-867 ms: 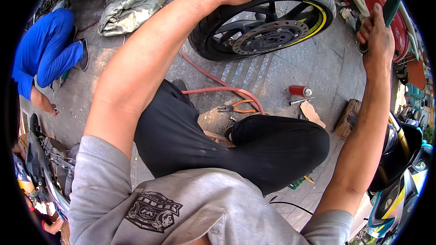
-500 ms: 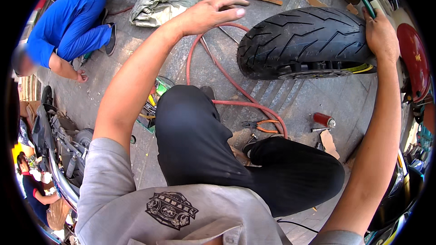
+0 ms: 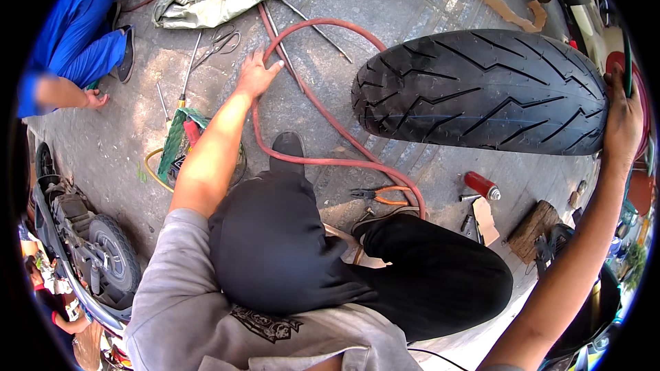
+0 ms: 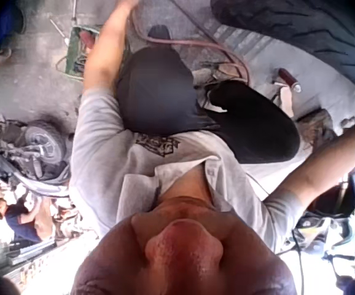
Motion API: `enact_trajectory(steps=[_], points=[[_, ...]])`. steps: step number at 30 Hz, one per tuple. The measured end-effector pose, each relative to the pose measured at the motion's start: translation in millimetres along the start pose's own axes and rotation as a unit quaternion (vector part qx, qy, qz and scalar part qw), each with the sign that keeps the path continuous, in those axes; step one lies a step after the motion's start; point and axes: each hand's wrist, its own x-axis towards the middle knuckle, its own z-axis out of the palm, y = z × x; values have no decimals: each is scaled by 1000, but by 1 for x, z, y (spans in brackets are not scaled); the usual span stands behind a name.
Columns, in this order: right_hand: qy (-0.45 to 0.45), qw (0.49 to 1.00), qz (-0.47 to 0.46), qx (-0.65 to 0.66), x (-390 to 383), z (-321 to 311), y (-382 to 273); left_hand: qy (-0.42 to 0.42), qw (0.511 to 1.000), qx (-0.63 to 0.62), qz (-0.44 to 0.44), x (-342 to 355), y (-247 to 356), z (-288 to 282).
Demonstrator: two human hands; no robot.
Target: The person cleans and services a motorcycle wheel by spraying it, wiping the tire and rim with a cloth, and prying the tire bead with metal tools.
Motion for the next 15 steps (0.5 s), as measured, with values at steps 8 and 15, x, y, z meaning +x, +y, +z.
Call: enact_trajectory(steps=[8, 15], points=[[-1, 954, -186, -234, -8, -11, 87, -33, 999, -4, 21, 58, 26, 4], [-54, 989, -102, -93, 9, 23, 127, -310, 857, -412, 3, -104, 10, -203]])
